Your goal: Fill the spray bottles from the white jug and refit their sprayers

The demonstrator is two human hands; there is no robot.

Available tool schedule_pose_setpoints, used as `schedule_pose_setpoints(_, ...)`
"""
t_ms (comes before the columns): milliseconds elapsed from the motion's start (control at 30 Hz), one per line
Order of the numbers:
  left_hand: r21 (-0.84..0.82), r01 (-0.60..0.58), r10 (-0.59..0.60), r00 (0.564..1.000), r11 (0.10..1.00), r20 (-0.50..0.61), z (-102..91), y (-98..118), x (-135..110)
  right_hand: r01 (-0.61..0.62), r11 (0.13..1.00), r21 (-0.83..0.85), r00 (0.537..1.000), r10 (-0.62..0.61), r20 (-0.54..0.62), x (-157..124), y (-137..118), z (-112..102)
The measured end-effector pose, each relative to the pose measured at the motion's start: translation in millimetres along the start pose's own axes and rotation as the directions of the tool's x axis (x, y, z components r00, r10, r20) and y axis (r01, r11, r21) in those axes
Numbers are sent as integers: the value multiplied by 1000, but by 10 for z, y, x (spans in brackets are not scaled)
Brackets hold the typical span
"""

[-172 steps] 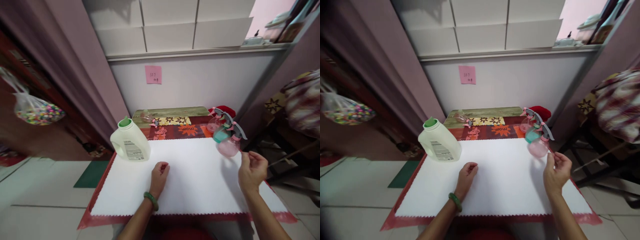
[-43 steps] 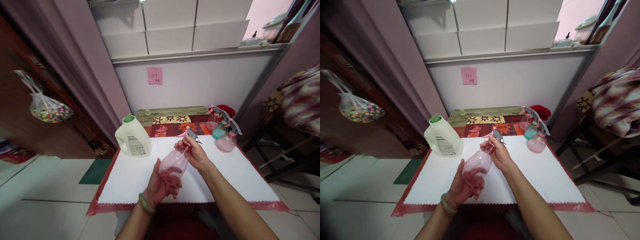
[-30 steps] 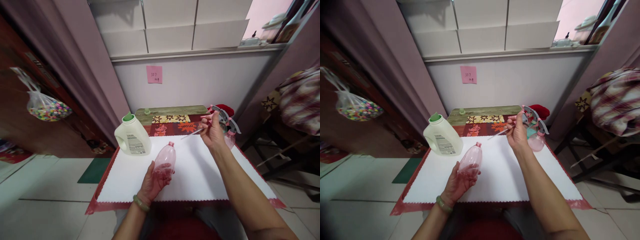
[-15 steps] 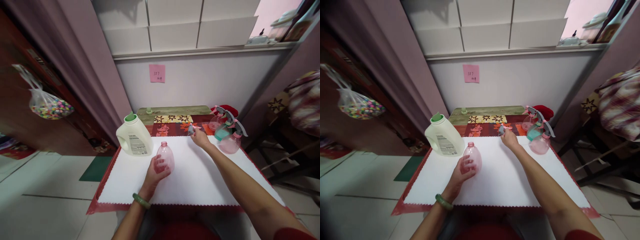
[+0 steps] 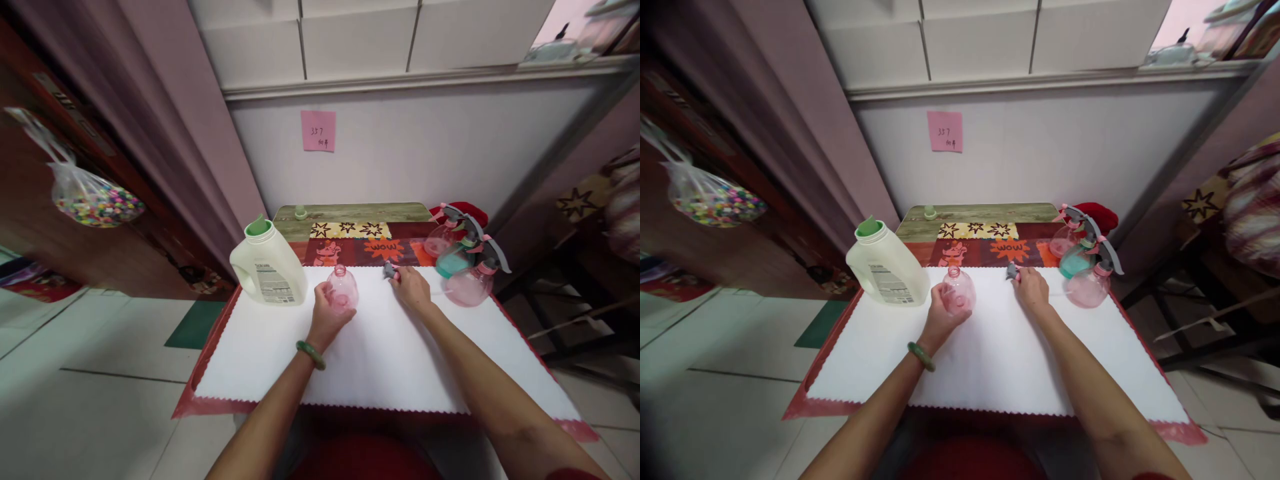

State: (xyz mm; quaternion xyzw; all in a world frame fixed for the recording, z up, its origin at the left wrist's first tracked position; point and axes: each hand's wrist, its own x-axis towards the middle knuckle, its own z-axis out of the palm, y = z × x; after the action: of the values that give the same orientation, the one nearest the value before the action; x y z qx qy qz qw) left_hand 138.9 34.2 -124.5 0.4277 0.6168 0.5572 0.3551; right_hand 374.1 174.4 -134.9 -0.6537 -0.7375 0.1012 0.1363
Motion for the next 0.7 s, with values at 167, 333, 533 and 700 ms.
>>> schedule_pose_setpoints(167, 101, -42, 48, 997, 994, -61, 360, -54, 401, 93, 983, 157, 964, -50, -261, -295, 78, 136)
schedule_pose_setpoints(333, 242, -5, 33, 993, 970, -115, 558, -129, 577, 286, 917, 277, 884, -141, -446, -704, 134, 315)
schedule_pose_setpoints(533, 358, 26, 20, 992, 933, -124, 589, -198, 587, 327, 892, 313, 870, -155, -469, -898, 118, 478)
schedule_pose_setpoints(700, 382, 20, 26, 993, 924, -115, 556, -224, 577, 308, 890, 337, 886, -140, -441, -885, 119, 473)
